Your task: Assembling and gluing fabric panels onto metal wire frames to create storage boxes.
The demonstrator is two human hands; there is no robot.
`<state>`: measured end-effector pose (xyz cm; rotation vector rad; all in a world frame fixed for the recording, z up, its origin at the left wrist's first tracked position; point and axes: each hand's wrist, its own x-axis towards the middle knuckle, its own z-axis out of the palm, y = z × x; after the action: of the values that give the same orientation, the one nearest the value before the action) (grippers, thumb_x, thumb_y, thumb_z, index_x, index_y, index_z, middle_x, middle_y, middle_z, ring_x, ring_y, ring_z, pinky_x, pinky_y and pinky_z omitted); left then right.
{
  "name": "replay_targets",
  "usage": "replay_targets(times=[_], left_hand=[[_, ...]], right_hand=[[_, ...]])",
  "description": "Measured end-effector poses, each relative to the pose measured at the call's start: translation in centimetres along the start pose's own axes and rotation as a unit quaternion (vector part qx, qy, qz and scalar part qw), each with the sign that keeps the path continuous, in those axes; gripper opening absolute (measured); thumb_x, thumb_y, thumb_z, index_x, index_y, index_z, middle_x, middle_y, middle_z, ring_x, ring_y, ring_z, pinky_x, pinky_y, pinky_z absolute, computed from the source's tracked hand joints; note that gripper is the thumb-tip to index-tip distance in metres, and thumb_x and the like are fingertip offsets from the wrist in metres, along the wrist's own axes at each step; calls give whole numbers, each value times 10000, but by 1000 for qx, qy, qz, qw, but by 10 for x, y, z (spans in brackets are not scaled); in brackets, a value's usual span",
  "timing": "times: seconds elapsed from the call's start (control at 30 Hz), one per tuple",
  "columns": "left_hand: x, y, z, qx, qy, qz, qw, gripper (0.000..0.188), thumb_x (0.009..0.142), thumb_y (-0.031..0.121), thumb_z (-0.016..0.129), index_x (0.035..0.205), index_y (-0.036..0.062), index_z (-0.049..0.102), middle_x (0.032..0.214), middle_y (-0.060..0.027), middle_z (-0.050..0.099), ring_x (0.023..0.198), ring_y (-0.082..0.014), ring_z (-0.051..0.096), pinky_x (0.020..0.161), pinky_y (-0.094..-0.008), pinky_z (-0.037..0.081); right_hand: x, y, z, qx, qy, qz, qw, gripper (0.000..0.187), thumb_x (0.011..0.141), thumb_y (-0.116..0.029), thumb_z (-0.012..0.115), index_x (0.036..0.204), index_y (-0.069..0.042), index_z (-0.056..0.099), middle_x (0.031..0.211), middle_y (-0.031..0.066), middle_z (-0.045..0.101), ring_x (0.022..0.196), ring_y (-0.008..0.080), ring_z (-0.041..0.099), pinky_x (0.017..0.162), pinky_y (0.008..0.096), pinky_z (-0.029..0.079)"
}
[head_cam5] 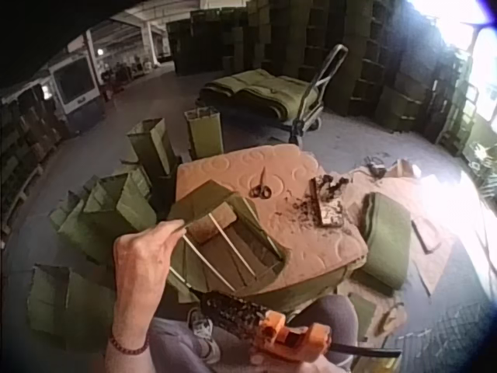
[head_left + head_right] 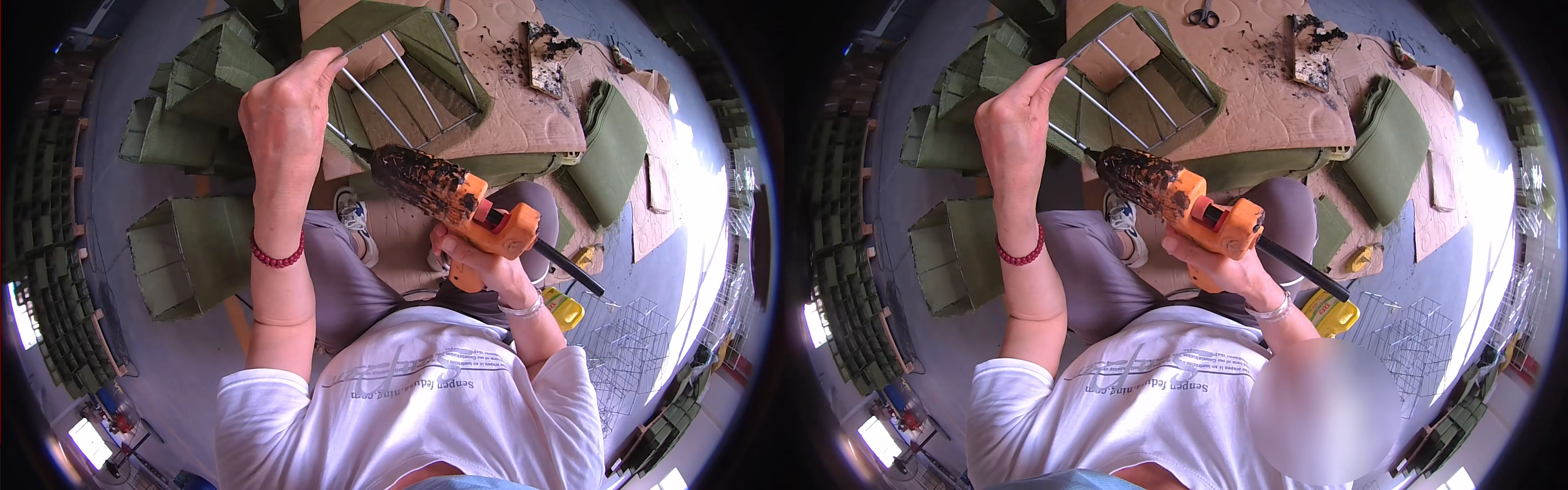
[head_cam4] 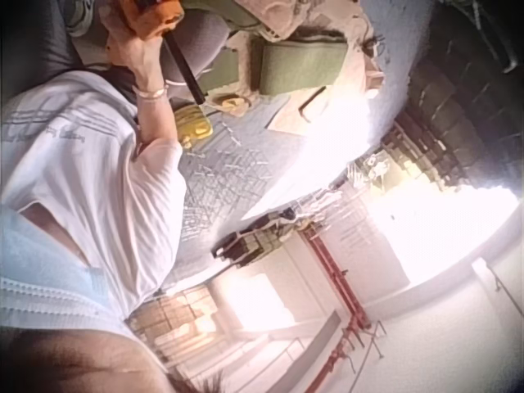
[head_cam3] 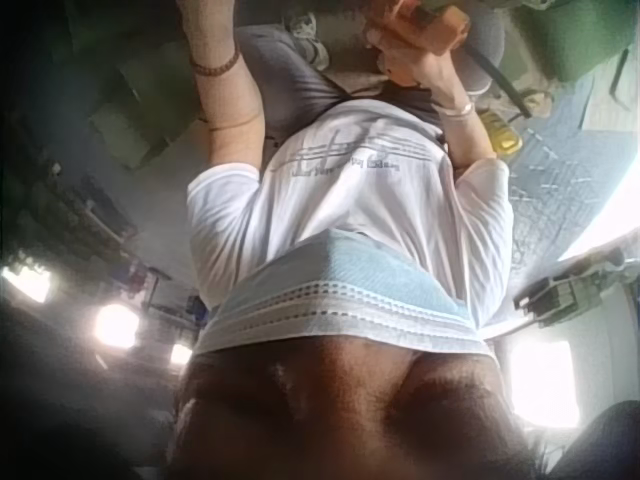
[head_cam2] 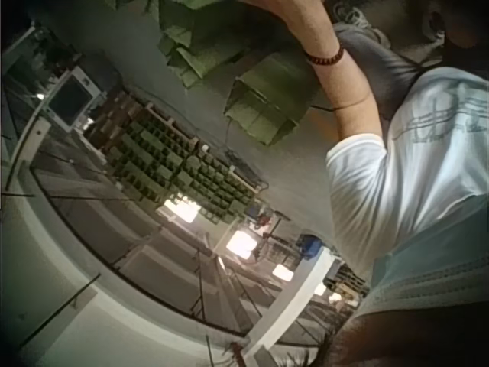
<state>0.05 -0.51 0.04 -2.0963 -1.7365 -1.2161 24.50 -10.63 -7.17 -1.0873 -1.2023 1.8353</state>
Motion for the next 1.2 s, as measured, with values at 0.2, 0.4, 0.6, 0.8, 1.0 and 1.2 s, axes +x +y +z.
replay_targets(times=[0.2, 0.4, 0.6, 0.8, 1.0, 1.2], left_hand=[[-1, 2, -1, 0, -7, 3, 1000, 147, 875, 108, 682, 1000, 35, 710, 604, -184, 474, 498, -217, 366, 515, -301, 403], [-1, -1, 0, -5, 1, 8, 1000, 145, 870, 96, 684, 1001, 37, 708, 634, -195, 516, 502, -225, 372, 520, -302, 412], [-1, 1, 1, -6, -7, 5, 1000, 146, 864, 85, 686, 1000, 36, 707, 643, -194, 535, 495, -229, 399, 519, -302, 416], [-1, 0, 1, -3, -5, 11, 1000, 147, 865, 92, 687, 1001, 42, 710, 650, -201, 540, 491, -233, 406, 512, -305, 413], [-1, -1, 2, -3, 1, 14, 1000, 146, 863, 99, 690, 997, 46, 711, 644, -202, 532, 489, -242, 402, 506, -308, 412], [-1, 0, 1, -3, -3, 11, 1000, 140, 863, 103, 691, 991, 51, 712, 636, -200, 519, 489, -246, 393, 503, -307, 410]], right_hand=[[5, -8, 2, -9, -4, -16, 1000, 172, 828, -147, 745, 953, -72, 654, 877, -19, 644, 809, 78, 583, 749, 254, 482], [7, -9, 2, -31, -32, -29, 999, 195, 878, -70, 673, 1043, -32, 575, 918, 47, 602, 843, 149, 586, 764, 292, 476], [6, -11, 2, -35, -37, -28, 998, 211, 874, -60, 674, 1056, -31, 569, 915, 47, 600, 843, 150, 586, 757, 291, 479], [11, -11, 4, -34, -28, -30, 999, 258, 862, -37, 677, 1093, -25, 562, 903, 44, 594, 830, 147, 584, 740, 291, 484], [10, -12, 4, -16, -1, -23, 1000, 291, 854, -40, 685, 1109, -26, 546, 892, 42, 590, 815, 147, 582, 725, 298, 486], [14, -9, 2, -10, -17, -34, 999, 281, 852, -65, 693, 1091, -28, 551, 872, 40, 585, 797, 147, 578, 718, 296, 484]])
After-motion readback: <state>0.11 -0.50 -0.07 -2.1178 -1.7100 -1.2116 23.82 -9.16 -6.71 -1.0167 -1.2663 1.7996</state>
